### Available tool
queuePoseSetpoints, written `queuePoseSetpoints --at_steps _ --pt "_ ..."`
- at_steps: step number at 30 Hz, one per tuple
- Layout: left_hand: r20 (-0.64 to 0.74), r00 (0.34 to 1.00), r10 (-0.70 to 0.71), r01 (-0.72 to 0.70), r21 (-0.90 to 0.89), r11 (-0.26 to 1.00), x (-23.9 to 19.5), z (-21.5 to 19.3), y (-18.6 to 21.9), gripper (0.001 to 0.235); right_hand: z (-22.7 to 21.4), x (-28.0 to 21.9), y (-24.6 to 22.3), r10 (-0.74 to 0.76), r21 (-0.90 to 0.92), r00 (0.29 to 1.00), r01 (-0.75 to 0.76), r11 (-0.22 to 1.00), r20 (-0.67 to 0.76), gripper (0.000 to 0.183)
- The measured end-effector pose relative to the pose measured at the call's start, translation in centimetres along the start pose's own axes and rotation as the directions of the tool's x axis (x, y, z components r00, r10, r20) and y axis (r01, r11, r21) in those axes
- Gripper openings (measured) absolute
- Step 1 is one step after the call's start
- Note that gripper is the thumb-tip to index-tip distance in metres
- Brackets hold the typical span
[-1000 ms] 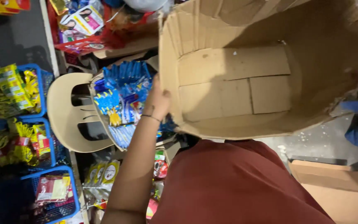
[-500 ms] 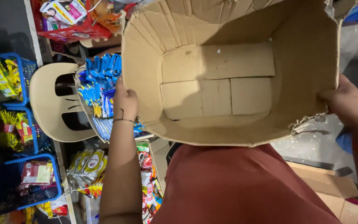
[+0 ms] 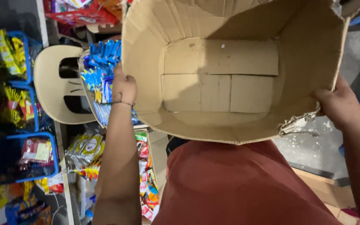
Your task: Organizing small product packets from a cardboard box into a storage container.
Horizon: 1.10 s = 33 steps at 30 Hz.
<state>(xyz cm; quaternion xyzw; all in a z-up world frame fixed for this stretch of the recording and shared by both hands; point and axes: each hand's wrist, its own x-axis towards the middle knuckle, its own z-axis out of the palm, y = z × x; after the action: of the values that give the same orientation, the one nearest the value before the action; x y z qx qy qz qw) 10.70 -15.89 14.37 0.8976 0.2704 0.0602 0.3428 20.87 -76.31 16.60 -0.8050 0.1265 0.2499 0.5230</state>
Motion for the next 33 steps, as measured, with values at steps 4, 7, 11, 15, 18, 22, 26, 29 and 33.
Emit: queuePoseSetpoints --at_steps 4,7,11,15,18,22,26,29,33 --pt "-0.009 0.999 0.045 -0.044 0.039 0.998 -0.4 0.2 1.0 0.06 0.2 0.1 0.1 -0.032 0.012 0.999 0.032 0.999 0.012 0.053" --pt "0.008 0.997 0.073 -0.073 -0.02 0.997 -0.9 0.0 2.3 0.06 0.5 -0.4 -0.5 -0.043 0.001 0.999 0.043 0.999 0.008 0.052" --pt "0.019 1.0 0.003 -0.004 0.032 0.999 -0.7 0.0 3.1 0.061 0.2 -0.6 -0.3 -0.045 0.01 0.999 0.045 0.999 -0.024 0.052" --pt "0.011 1.0 0.017 -0.018 0.033 0.999 -0.4 0.5 2.6 0.059 -0.2 -0.4 0.2 -0.049 0.024 0.999 0.05 0.998 -0.017 0.049" --pt "0.008 1.0 -0.007 0.007 0.017 1.0 -1.2 0.1 3.1 0.061 -0.3 -0.2 0.1 -0.055 -0.014 0.998 0.055 0.998 -0.007 0.048" --pt "0.006 1.0 0.016 -0.016 0.025 1.0 -1.8 -0.2 2.8 0.061 -0.4 0.5 0.8 -0.053 -0.058 0.998 0.052 0.997 -0.015 0.045" --pt "-0.009 0.999 0.042 -0.041 0.061 0.997 -2.7 -0.5 3.0 0.062 -0.4 -0.2 -0.6 -0.077 -0.043 0.997 0.077 0.996 -0.001 0.045" --pt "0.033 0.996 -0.088 0.085 0.084 0.993 -3.9 -0.9 2.1 0.062 -0.3 -1.2 -1.7 -0.044 -0.111 0.999 0.041 0.993 -0.023 0.047" --pt "0.003 0.999 0.053 -0.053 -0.097 0.994 -3.5 -1.0 0.4 0.062 -1.1 -1.0 -1.9 -0.065 -0.162 0.997 0.059 0.985 -0.029 0.046"
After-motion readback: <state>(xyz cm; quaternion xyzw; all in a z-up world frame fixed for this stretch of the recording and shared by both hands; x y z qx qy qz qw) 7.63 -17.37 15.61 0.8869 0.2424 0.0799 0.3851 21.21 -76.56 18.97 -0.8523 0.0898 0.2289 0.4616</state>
